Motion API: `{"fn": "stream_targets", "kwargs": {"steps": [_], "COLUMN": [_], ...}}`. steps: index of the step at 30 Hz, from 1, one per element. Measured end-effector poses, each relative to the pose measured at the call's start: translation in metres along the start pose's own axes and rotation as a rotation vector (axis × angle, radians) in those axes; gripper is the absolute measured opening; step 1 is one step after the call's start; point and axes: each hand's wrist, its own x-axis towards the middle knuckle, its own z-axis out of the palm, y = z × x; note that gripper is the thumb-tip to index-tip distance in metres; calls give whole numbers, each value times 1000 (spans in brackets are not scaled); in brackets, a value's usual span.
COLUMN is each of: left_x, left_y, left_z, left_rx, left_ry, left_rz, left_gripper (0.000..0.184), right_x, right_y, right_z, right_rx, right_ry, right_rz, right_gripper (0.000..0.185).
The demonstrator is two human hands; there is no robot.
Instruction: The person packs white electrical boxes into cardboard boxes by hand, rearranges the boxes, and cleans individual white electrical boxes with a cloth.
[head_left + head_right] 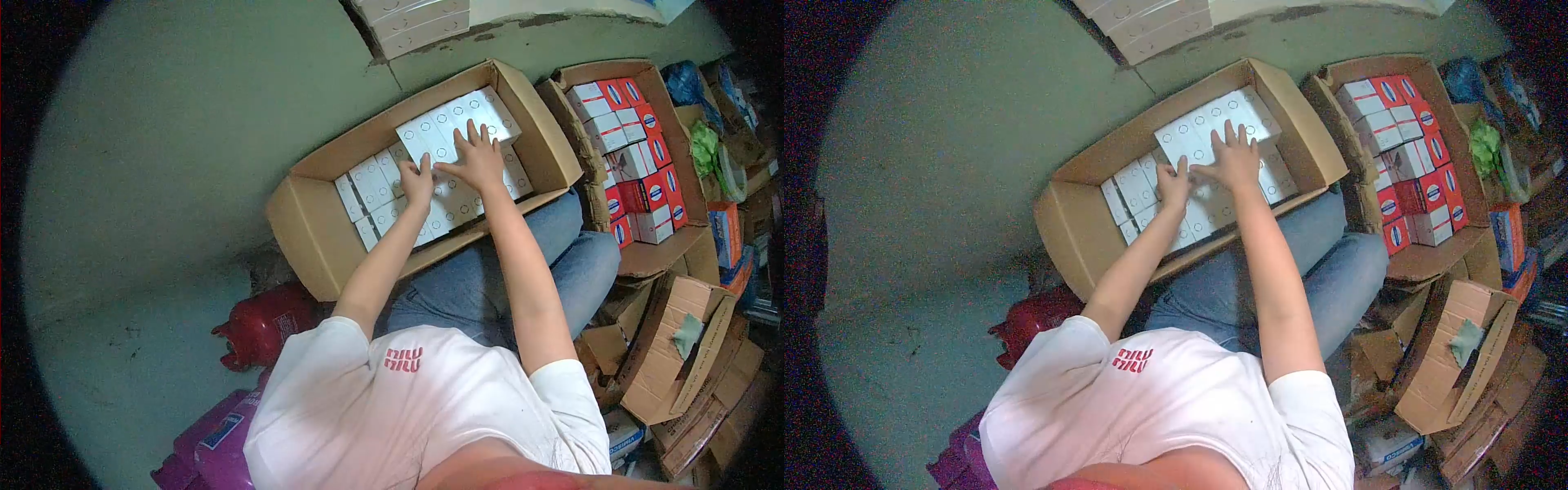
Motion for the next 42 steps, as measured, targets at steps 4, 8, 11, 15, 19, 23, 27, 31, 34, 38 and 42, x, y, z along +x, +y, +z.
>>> {"fn": "stream_targets", "kwargs": {"steps": [4, 8, 11, 15, 19, 23, 27, 31, 34, 38, 42], "left_x": [6, 23, 4, -30, -51, -32, -2, 2, 13, -41, -68], "left_y": [-3, -7, 80, 222, 356, 426, 437, 440, 438, 405, 303], "left_z": [-3, -30, -65, -89, -118, -124, -117, -116, -115, -134, -152], "left_rx": [-301, 20, 908, 1156, 719, 815, 1113, 1075, 947, 572, 254], "left_ry": [-101, -327, -700, -392, 309, 767, 810, 711, 756, 640, 256], "left_rz": [-179, -103, 220, 802, 1534, 1728, 1673, 1665, 1782, 1697, 1700], "left_gripper": [39, 44, 55, 47, 29, 35, 42, 46, 43, 50, 64], "right_x": [1, -1, -1, -2, -5, -5, -2, 1, -2, 1, -1], "right_y": [-9, -11, -10, -7, -10, -12, -13, -11, -9, -5, -10], "right_z": [3, -2, 0, 2, -1, -9, -11, -2, 3, 12, -4], "right_rx": [-55, -29, -19, -28, -117, -129, -152, -125, -134, -179, -121], "right_ry": [-2, -16, -13, 3, 55, 19, 29, 81, 89, -31, -136], "right_rz": [25, 53, 64, 59, 31, 45, -34, -190, -244, -226, -167], "right_gripper": [96, 96, 95, 92, 95, 95, 93, 83, 76, 62, 62]}}
